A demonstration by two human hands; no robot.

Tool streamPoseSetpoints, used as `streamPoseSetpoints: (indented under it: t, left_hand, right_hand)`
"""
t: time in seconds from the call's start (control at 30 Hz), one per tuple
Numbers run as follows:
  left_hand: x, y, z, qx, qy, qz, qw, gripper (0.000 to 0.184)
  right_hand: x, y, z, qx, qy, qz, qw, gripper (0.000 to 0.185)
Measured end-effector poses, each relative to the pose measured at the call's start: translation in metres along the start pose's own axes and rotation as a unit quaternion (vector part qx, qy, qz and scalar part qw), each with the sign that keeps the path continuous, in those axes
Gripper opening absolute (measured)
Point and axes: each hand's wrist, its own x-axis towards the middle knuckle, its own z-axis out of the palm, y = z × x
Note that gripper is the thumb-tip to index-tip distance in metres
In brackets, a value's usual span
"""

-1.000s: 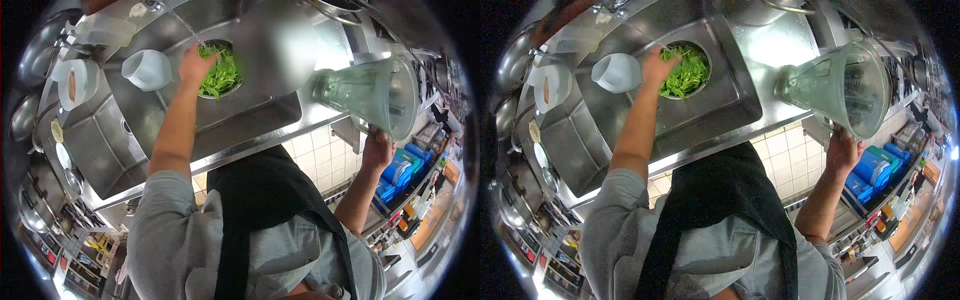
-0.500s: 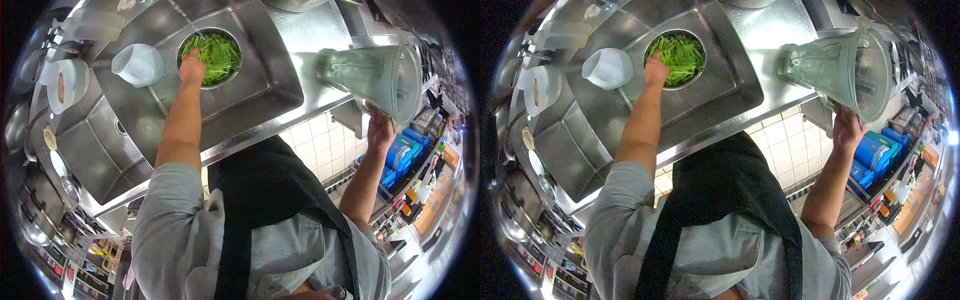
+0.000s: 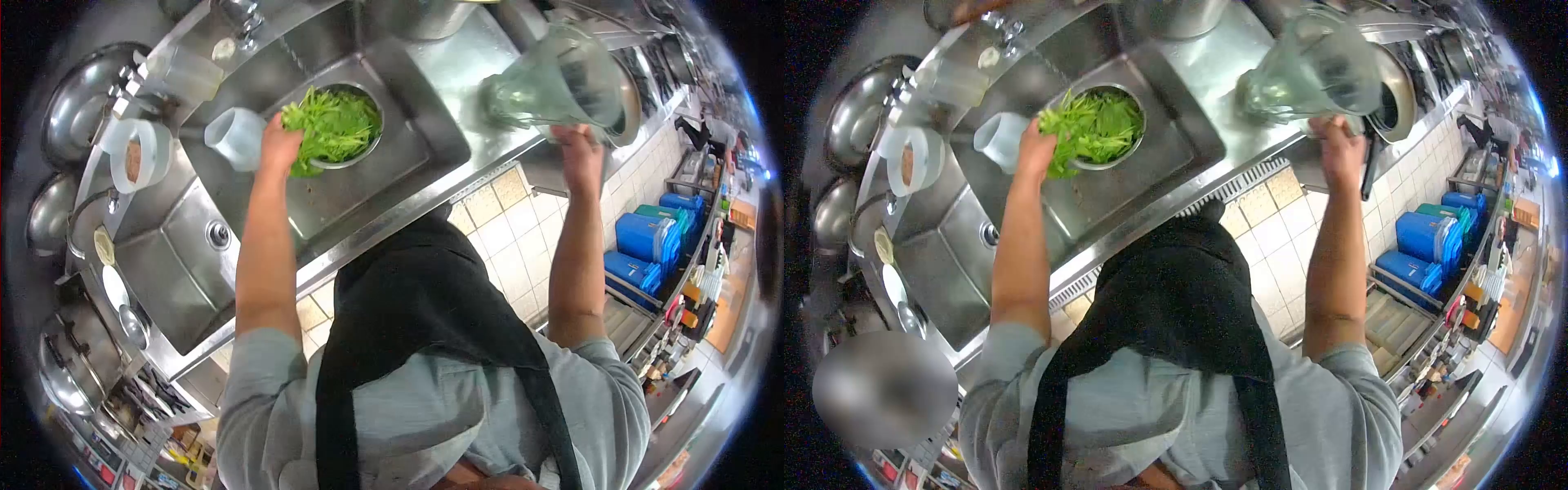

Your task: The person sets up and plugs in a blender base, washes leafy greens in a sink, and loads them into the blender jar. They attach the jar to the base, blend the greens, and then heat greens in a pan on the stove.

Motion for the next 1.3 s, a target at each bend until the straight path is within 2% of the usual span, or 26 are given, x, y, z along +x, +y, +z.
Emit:
streamPoseSetpoints:
  t: [0.07,0.1,0.13,0.17,0.23,0.4,0.47,0.53,0.63,0.7,0.77,0.8,0.87,0.9,0.97,1.0,1.07,1.2,1.27,1.3]
  left_hand:
    - [-0.034,0.046,-0.008,-0.126,-0.015,-0.009,0.992,0.046]
    - [-0.050,0.070,-0.011,-0.151,-0.015,-0.006,0.988,0.045]
    - [-0.065,0.093,-0.012,-0.176,-0.015,-0.006,0.984,0.044]
    - [-0.078,0.113,-0.011,-0.175,-0.023,0.010,0.984,0.044]
    - [-0.091,0.156,-0.006,-0.221,-0.036,0.080,0.971,0.043]
    - [-0.135,0.304,0.032,-0.181,-0.054,0.231,0.955,0.043]
    - [-0.148,0.352,0.057,-0.122,-0.092,0.301,0.941,0.044]
    - [-0.138,0.378,0.088,-0.078,-0.162,0.376,0.909,0.043]
    - [-0.120,0.398,0.141,-0.006,-0.202,0.410,0.889,0.043]
    - [-0.119,0.409,0.171,0.215,-0.210,0.462,0.834,0.046]
    - [-0.099,0.402,0.207,0.333,-0.206,0.452,0.801,0.050]
    - [-0.095,0.401,0.219,0.335,-0.207,0.451,0.801,0.050]
    - [-0.088,0.398,0.237,0.451,-0.199,0.393,0.776,0.051]
    - [-0.080,0.394,0.245,0.453,-0.200,0.392,0.775,0.051]
    - [-0.061,0.384,0.262,0.554,-0.212,0.313,0.742,0.051]
    - [-0.049,0.375,0.272,0.555,-0.212,0.312,0.742,0.051]
    - [-0.032,0.355,0.287,0.603,-0.267,0.262,0.704,0.049]
    - [-0.054,0.382,0.269,0.607,-0.290,0.226,0.704,0.048]
    - [-0.070,0.411,0.244,0.542,-0.339,0.336,0.691,0.049]
    - [-0.080,0.420,0.227,0.508,-0.308,0.365,0.717,0.050]
  right_hand:
    - [0.001,0.015,-0.008,0.015,-0.043,-0.045,0.998,0.008]
    - [-0.002,0.014,-0.009,-0.025,-0.037,-0.029,0.999,0.016]
    - [-0.009,0.012,-0.005,0.048,-0.030,-0.038,0.998,0.029]
    - [-0.013,0.010,-0.006,0.048,-0.034,-0.043,0.997,0.037]
    - [-0.009,0.024,-0.025,0.030,-0.073,-0.084,0.993,0.038]
    - [-0.028,0.049,-0.086,-0.001,-0.042,-0.072,0.997,0.036]
    - [-0.041,0.066,-0.116,-0.016,-0.030,-0.069,0.997,0.036]
    - [-0.056,0.082,-0.145,0.058,-0.023,-0.034,0.997,0.033]
    - [-0.083,0.105,-0.187,-0.014,0.013,0.011,1.000,0.030]
    - [-0.106,0.111,-0.207,-0.004,0.037,0.049,0.998,0.030]
    - [-0.125,0.116,-0.222,0.006,0.060,0.090,0.994,0.029]
    - [-0.133,0.119,-0.228,0.014,0.069,0.107,0.992,0.029]
    - [-0.147,0.135,-0.244,0.018,0.069,0.135,0.988,0.031]
    - [-0.151,0.136,-0.246,0.019,0.068,0.137,0.988,0.031]
    - [-0.155,0.136,-0.245,0.012,0.083,0.159,0.984,0.031]
    - [-0.155,0.135,-0.243,0.016,0.084,0.161,0.983,0.031]
    - [-0.150,0.136,-0.237,0.014,0.069,0.158,0.985,0.030]
    - [-0.133,0.114,-0.214,0.019,0.025,0.140,0.990,0.022]
    - [-0.124,0.101,-0.201,0.037,0.001,0.131,0.991,0.017]
    - [-0.119,0.095,-0.195,0.035,-0.005,0.133,0.990,0.017]
